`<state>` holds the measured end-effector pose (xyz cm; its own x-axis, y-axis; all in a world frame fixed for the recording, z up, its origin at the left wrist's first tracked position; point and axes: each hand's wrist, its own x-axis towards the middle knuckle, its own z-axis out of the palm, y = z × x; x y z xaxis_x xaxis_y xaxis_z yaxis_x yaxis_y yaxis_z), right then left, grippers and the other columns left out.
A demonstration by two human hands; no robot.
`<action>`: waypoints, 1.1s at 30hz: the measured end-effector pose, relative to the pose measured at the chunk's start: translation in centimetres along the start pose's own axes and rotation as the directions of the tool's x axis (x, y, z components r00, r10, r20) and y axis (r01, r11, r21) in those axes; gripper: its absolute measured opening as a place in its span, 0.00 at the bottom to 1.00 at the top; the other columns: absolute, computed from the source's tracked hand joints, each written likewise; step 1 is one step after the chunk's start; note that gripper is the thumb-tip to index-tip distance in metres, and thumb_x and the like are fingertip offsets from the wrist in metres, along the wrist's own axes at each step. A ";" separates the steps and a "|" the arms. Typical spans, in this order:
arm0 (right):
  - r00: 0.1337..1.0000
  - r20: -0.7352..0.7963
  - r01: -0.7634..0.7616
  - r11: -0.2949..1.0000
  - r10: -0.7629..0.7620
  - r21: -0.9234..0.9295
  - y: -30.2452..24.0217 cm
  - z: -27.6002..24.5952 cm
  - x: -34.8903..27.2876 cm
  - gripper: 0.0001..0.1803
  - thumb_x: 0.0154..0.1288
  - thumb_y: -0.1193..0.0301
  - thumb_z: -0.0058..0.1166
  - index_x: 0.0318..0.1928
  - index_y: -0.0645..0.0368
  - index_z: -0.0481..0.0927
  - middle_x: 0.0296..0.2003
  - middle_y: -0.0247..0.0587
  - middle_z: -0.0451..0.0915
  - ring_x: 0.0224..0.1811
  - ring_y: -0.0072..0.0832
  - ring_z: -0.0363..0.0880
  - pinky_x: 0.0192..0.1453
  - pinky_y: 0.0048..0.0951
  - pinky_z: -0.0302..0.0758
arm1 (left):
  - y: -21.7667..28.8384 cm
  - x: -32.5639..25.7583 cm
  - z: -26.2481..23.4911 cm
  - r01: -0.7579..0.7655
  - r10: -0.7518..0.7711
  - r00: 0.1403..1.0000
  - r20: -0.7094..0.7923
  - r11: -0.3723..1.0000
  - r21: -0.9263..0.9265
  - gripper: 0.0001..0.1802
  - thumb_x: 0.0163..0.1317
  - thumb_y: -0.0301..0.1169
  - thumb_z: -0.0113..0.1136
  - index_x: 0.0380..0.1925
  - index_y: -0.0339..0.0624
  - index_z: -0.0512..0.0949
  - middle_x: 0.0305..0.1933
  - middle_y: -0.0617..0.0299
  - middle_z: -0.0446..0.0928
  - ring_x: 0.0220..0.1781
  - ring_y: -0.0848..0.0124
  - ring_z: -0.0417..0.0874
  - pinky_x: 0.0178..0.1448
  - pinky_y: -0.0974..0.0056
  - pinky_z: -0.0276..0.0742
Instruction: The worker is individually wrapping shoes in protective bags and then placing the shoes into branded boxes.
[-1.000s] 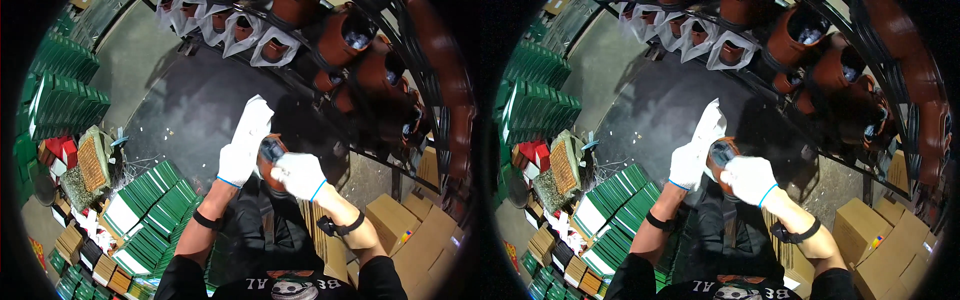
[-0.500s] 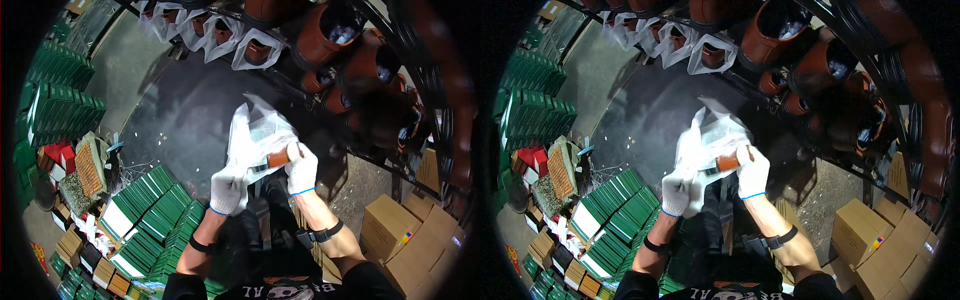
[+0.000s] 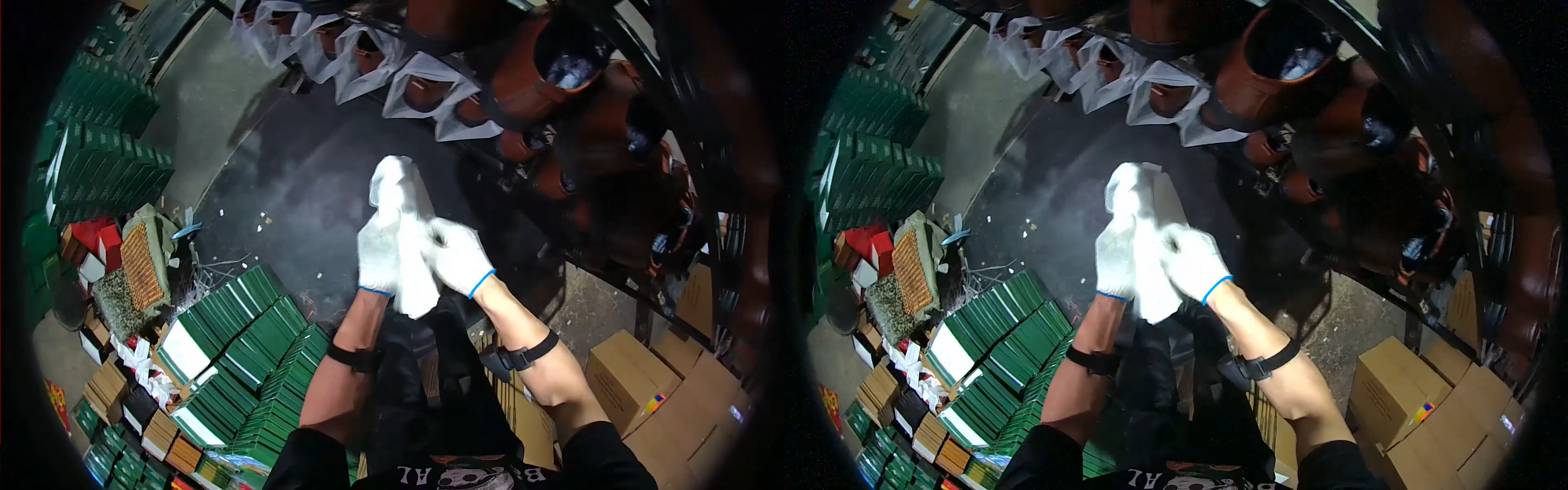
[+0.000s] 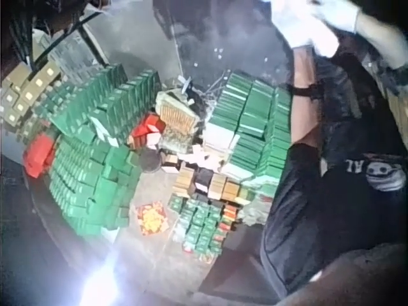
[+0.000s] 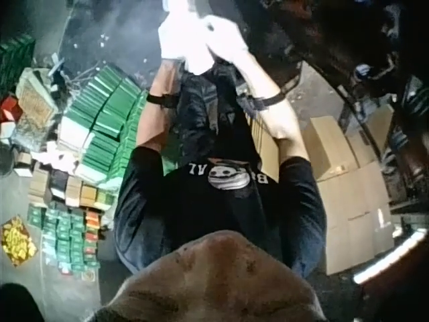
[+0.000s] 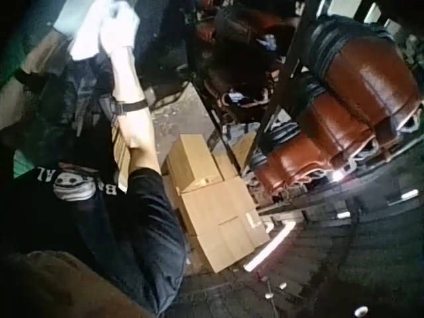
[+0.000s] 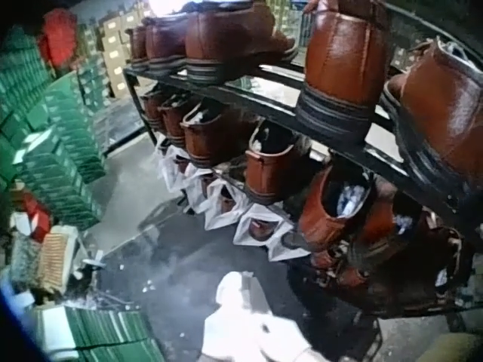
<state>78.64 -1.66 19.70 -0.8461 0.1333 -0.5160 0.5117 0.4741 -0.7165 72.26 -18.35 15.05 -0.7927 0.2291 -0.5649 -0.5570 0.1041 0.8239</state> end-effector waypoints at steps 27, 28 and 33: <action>0.883 0.258 0.468 0.776 -0.392 -0.423 -2.9 -6.0 -11.7 0.15 0.72 0.60 0.65 0.36 0.60 0.86 0.29 0.42 0.84 0.33 0.42 0.87 0.39 0.39 0.82 | -1.1 -3.4 -2.6 -0.495 0.336 0.869 0.364 0.624 0.605 0.14 0.79 0.33 0.56 0.54 0.38 0.86 0.40 0.40 0.87 0.41 0.41 0.90 0.43 0.48 0.83; 0.891 0.285 0.453 0.731 -0.354 -0.511 -3.7 -5.4 -11.3 0.14 0.71 0.60 0.66 0.35 0.58 0.86 0.30 0.46 0.85 0.34 0.47 0.88 0.40 0.42 0.83 | -0.2 -3.5 -2.2 -0.592 0.385 0.806 0.450 0.523 0.613 0.15 0.80 0.32 0.57 0.58 0.37 0.85 0.41 0.39 0.88 0.42 0.40 0.91 0.43 0.52 0.84; 0.838 0.224 0.544 0.787 -0.497 -0.291 -2.2 -4.8 -12.1 0.12 0.66 0.61 0.69 0.32 0.55 0.87 0.30 0.41 0.82 0.36 0.46 0.87 0.41 0.44 0.83 | 3.8 -5.3 0.9 -0.627 0.409 0.777 0.478 0.446 0.639 0.11 0.76 0.30 0.58 0.49 0.42 0.87 0.41 0.42 0.87 0.38 0.43 0.89 0.41 0.45 0.84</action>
<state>87.07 -0.18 29.76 -0.9302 -0.3190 -0.1817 -0.1016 0.6991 -0.7078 74.56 -18.31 21.17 -0.7259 0.6830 -0.0805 0.4068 0.5208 0.7505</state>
